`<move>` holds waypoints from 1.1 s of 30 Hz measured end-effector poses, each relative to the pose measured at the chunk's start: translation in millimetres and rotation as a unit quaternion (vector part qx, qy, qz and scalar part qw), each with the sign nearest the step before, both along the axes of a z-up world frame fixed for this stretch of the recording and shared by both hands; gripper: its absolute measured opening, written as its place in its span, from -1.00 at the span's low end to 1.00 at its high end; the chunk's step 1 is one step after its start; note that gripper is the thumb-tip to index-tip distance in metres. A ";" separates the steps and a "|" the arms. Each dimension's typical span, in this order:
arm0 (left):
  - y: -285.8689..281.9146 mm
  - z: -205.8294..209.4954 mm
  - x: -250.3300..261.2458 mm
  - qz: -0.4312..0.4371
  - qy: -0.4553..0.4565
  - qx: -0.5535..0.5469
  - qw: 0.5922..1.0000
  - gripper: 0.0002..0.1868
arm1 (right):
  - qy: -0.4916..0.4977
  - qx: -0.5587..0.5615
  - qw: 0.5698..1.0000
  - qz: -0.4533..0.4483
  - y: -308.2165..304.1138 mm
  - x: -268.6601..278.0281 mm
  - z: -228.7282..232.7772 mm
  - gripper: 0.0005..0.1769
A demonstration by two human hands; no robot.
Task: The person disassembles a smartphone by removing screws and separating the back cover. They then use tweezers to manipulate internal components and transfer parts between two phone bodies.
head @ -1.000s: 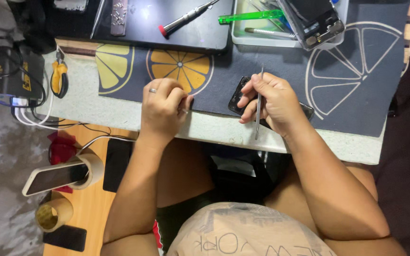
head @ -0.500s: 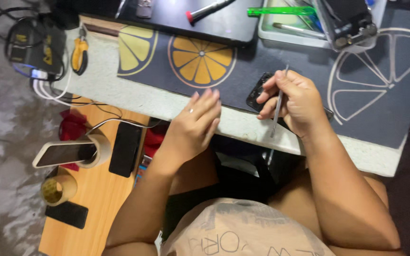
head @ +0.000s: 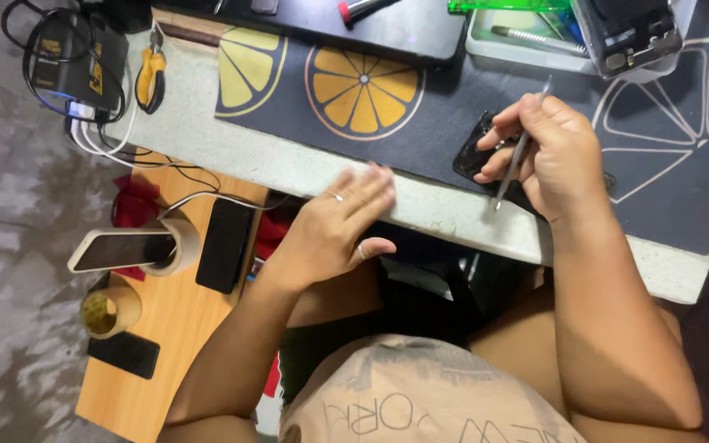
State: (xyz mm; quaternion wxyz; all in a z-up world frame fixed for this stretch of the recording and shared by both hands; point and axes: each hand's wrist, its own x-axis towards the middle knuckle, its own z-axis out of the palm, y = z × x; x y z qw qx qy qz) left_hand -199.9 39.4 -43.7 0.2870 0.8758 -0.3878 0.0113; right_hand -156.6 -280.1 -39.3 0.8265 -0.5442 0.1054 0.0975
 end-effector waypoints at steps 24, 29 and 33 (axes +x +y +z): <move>-91.5 9.2 69.9 -0.072 -0.085 0.092 0.989 0.00 | -0.044 -0.105 0.993 -0.044 -28.1 0.7 8.0 -0.63; -68.5 -1.4 61.5 -0.106 -0.007 0.021 0.994 -0.30 | -0.039 -0.105 0.993 -0.035 -30.3 1.2 1.3 -0.64; -56.5 0.7 77.5 -0.003 -0.045 0.012 0.999 -0.37 | -0.056 -0.115 0.991 -0.030 -29.0 0.0 -0.6 -0.63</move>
